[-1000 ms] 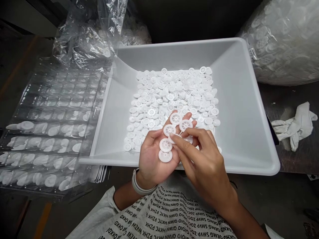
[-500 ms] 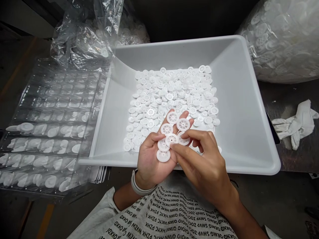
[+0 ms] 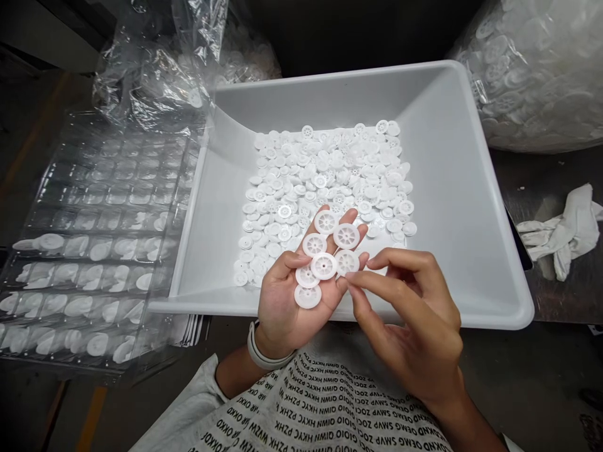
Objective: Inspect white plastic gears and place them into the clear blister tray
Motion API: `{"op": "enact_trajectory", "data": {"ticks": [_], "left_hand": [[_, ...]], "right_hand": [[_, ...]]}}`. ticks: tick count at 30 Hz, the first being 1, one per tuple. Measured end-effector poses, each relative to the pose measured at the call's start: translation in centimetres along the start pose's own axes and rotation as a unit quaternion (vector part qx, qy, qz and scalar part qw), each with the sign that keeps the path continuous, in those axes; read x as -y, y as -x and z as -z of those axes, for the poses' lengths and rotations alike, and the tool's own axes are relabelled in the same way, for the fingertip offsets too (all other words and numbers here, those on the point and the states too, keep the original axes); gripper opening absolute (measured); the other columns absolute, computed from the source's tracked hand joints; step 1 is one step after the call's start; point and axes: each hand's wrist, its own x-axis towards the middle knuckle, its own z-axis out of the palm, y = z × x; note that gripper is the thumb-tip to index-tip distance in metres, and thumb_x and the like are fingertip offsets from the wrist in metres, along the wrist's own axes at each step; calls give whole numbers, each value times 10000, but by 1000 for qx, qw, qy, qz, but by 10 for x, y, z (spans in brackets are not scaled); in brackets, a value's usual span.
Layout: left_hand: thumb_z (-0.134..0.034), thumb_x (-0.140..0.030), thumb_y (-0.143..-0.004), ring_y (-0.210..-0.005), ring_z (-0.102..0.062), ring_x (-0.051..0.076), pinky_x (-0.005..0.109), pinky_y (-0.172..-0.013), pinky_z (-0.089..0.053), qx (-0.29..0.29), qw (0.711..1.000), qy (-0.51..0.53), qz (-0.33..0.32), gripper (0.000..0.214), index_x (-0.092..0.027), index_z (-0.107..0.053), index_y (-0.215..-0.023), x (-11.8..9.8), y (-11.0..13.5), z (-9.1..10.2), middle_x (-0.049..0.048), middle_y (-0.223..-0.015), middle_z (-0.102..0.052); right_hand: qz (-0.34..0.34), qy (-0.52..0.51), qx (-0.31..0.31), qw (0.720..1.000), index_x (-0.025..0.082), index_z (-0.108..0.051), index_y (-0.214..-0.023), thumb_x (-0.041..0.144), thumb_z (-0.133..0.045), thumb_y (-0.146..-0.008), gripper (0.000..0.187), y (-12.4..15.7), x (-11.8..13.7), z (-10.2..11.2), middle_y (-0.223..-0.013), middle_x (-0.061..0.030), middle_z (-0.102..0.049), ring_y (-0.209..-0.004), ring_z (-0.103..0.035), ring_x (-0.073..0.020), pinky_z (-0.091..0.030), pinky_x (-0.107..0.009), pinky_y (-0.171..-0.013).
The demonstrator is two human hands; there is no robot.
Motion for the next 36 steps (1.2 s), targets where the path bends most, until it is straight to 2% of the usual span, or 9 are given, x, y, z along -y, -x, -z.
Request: {"op": "enact_trajectory", "data": {"ticks": [10, 19, 26, 30, 36], "left_hand": [[-319, -99, -823, -1349, -420, 238, 449, -1151, -267, 12, 1000, -13, 3, 613, -259, -400, -1410, -1, 1, -2, 33, -1353, -568], [-326, -150, -836, -1348, -422, 242, 458, -1146, -267, 7, 1000, -26, 14, 617, -278, -372, -1438, -2, 0, -3, 25, -1376, -551], [-309, -143, -857, -1352, -417, 231, 433, -1155, -253, 18, 1000, -7, 16, 609, -267, -347, -1452, -2, 1, -3, 33, -1371, -552], [-329, -175, -865, -1363, -401, 227, 421, -1162, -247, 1, 1000, -4, 18, 587, -271, -358, -1444, -2, 1, -3, 40, -1397, -531], [-303, -227, -898, -1372, -386, 237, 429, -1137, -288, -9, 1000, -4, 25, 553, -235, -350, -1449, -2, 3, -3, 86, -1434, -489]], "right_hand": [[-36, -9, 3, 999, 259, -637, -1132, 114, -743, -694, 473, 0, -1, 0, -1016, -69, -577, -906, -572, -225, -509, -399, -748], [-53, -13, 21, 998, 226, -638, -1098, 98, -742, -688, 442, 0, 0, -3, -1015, -75, -563, -949, -578, -234, -518, -390, -764], [-54, -29, 10, 998, 239, -645, -1094, 97, -745, -687, 442, 1, 0, -2, -1011, -72, -559, -934, -570, -233, -492, -379, -722], [-76, -44, 1, 996, 249, -628, -1118, 133, -694, -753, 388, 2, 0, -4, -1005, -69, -565, -873, -545, -215, -447, -356, -657], [-110, -79, -23, 991, 250, -614, -1135, 163, -640, -816, 332, 0, 3, -5, -1017, -61, -537, -858, -515, -194, -444, -358, -712]]}}
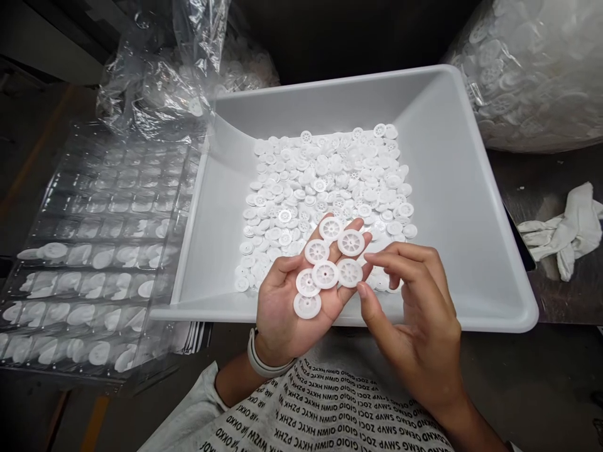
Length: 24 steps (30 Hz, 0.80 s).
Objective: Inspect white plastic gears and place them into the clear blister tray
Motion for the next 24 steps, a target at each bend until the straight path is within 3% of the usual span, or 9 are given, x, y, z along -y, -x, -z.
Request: {"op": "enact_trajectory", "data": {"ticks": [7, 14, 24], "left_hand": [[-326, -274, -904, -1372, -385, 239, 417, -1137, -289, -3, 1000, 3, 9, 570, -202, -303, -1468, 0, 0, 0, 100, -1459, -455], [-277, -277, -929, -1363, -399, 242, 431, -1156, -250, 12, 1000, 8, 6, 543, -202, -310, -1466, -1, 1, 1, 99, -1452, -464], [-297, -294, -918, -1379, -377, 225, 415, -1156, -270, 6, 1000, 9, 3, 538, -178, -356, -1440, -1, 1, 1, 94, -1437, -484]], "right_hand": [[-16, -20, 4, 1000, 248, -610, -1136, 116, -604, -839, 325, -1, 2, 0, -1044, -83, -536, -896, -517, -208, -454, -369, -720], [-33, -44, 11, 998, 224, -598, -1151, 115, -610, -835, 334, -1, 3, -1, -1078, -69, -529, -976, -526, -187, -469, -346, -829], [-57, 42, 41, 997, 262, -579, -1238, 229, -616, -864, 378, 0, -3, 2, -1112, -67, -555, -894, -543, -182, -488, -331, -758]]}}
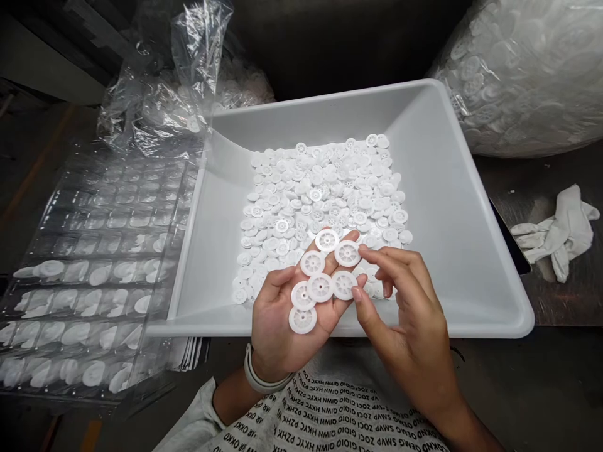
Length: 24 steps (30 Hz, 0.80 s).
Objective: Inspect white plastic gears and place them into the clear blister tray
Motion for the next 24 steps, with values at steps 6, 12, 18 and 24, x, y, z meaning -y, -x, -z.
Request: {"op": "enact_trajectory", "data": {"ticks": [6, 12, 18, 24], "left_hand": [[-298, -297, -923, -1374, -385, 226, 419, -1156, -265, 4, 1000, 12, 0, 528, -169, -361, -1431, 1, 0, 1, 108, -1434, -485], [-304, -301, -923, -1372, -389, 221, 415, -1158, -262, 0, 1000, 6, 1, 529, -183, -355, -1437, 1, 1, 0, 100, -1424, -498], [-317, -304, -922, -1368, -394, 226, 425, -1152, -275, -6, 1000, 2, 2, 540, -192, -335, -1450, 0, 0, 0, 91, -1423, -500], [-300, -337, -935, -1363, -400, 233, 415, -1154, -265, -9, 1000, 6, 0, 518, -202, -366, -1431, 1, 0, -1, 91, -1425, -498]], "right_hand": [[-16, -19, -1, 1000, 266, -584, -1236, 235, -633, -853, 387, -1, 0, -1, -1107, -60, -556, -888, -543, -171, -489, -321, -769], [-32, -42, -7, 999, 264, -590, -1224, 245, -635, -851, 376, -1, 2, -1, -1135, -56, -561, -932, -536, -173, -471, -319, -800], [-37, -62, -18, 997, 261, -575, -1247, 229, -645, -840, 414, -1, 4, 0, -1150, -44, -561, -985, -542, -160, -467, -284, -839], [-102, -133, -75, 983, 263, -574, -1244, 265, -610, -865, 381, -1, 9, -3, -1321, -41, -506, -1252, -455, -207, -464, -285, -945]]}}
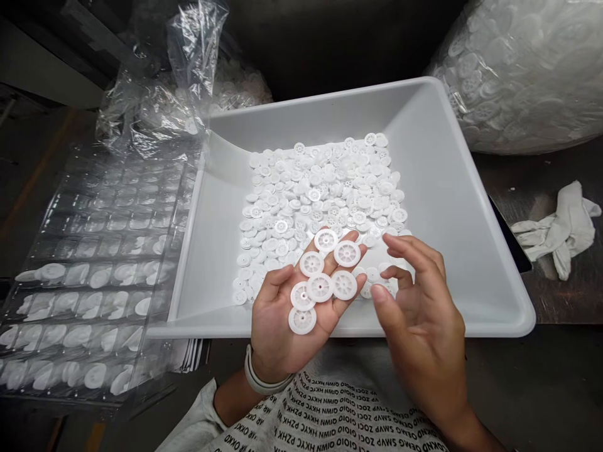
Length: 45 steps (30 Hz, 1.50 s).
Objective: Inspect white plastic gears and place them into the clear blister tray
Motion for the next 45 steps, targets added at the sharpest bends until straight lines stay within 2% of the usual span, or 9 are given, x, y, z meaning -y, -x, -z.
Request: {"op": "enact_trajectory", "data": {"ticks": [8, 12, 14, 16, 19, 27, 34, 40, 45], "left_hand": [[-289, -381, -944, -1355, -411, 228, 416, -1139, -292, -20, 999, -34, -16, 525, -200, -366, -1430, 1, -2, 0, 88, -1421, -504], [-306, -362, -936, -1371, -390, 211, 409, -1163, -258, -41, 983, -138, -114, 521, -232, -373, -1436, 14, -6, 0, 46, -1424, -505], [-382, -301, -916, -1412, -317, 209, 383, -1194, -188, -33, 937, -291, -190, 480, -258, -460, -1388, 25, -8, -2, -3, -1465, -455], [-472, -206, -865, -1448, -224, 218, 349, -1212, -113, -12, 855, -450, -259, 461, -257, -553, -1316, 35, -9, -7, -36, -1489, -412], [-514, -134, -809, -1458, -190, 239, 355, -1218, -70, 5, 776, -535, -333, 495, -247, -586, -1285, 45, -9, -18, -36, -1480, -425], [-329, -37, -876, -1400, -329, 124, 271, -1170, -277, -20, 876, -273, -396, 517, -300, -534, -1272, 41, -14, -22, -56, -1432, -485], [-374, -75, -894, -1372, -379, 139, 297, -1155, -319, -79, 913, -202, -346, 432, -241, -483, -1278, 39, -20, -12, 7, -1451, -462], [-459, -246, -902, -1302, -467, 187, 335, -1133, -330, -149, 954, -183, -185, 345, -230, -536, -1237, 44, -25, -10, 21, -1323, -566], [-453, -288, -887, -1206, -531, 213, 357, -1104, -346, -135, 969, -147, -147, 217, -193, -599, -1018, 44, -29, -12, 22, -1072, -613]], "right_hand": [[-65, -163, -4, 984, 258, -531, -1281, 260, -446, -922, 369, -4, 1, -5, -1402, -43, -469, -1354, -381, -220, -404, -399, -1087], [-69, -212, 19, 975, 282, -515, -1291, 334, -351, -944, 388, -8, 2, -23, -1426, -20, -452, -1375, -363, -201, -350, -419, -1137], [-83, -245, 29, 966, 292, -512, -1300, 401, -335, -943, 413, -9, 4, -34, -1426, -4, -455, -1374, -367, -199, -338, -418, -1147], [-99, -282, 25, 954, 294, -538, -1280, 417, -328, -943, 415, -11, 6, -43, -1407, 6, -476, -1361, -388, -205, -343, -421, -1145], [-129, -401, -14, 907, 269, -616, -1166, 394, -332, -934, 388, -15, 10, -49, -1318, -1, -553, -1321, -444, -203, -349, -417, -1144], [-221, -612, -8, 760, 224, -616, -1095, 420, -380, -892, 368, -26, 11, -48, -1315, 4, -572, -1250, -524, -155, -381, -358, -1128], [-244, -668, -5, 703, 195, -607, -1056, 384, -407, -872, 332, -28, 5, -44, -1298, -25, -578, -1237, -532, -166, -445, -323, -1065], [-266, -661, -29, 701, 223, -588, -908, 389, -450, -831, 229, -30, 8, -45, -981, -13, -622, -996, -609, -146, -516, -342, -935], [-217, -618, -25, 755, 211, -519, -834, 336, -451, -818, 144, -33, 11, -47, -802, 15, -476, -793, -558, -102, -525, -273, -807]]}}
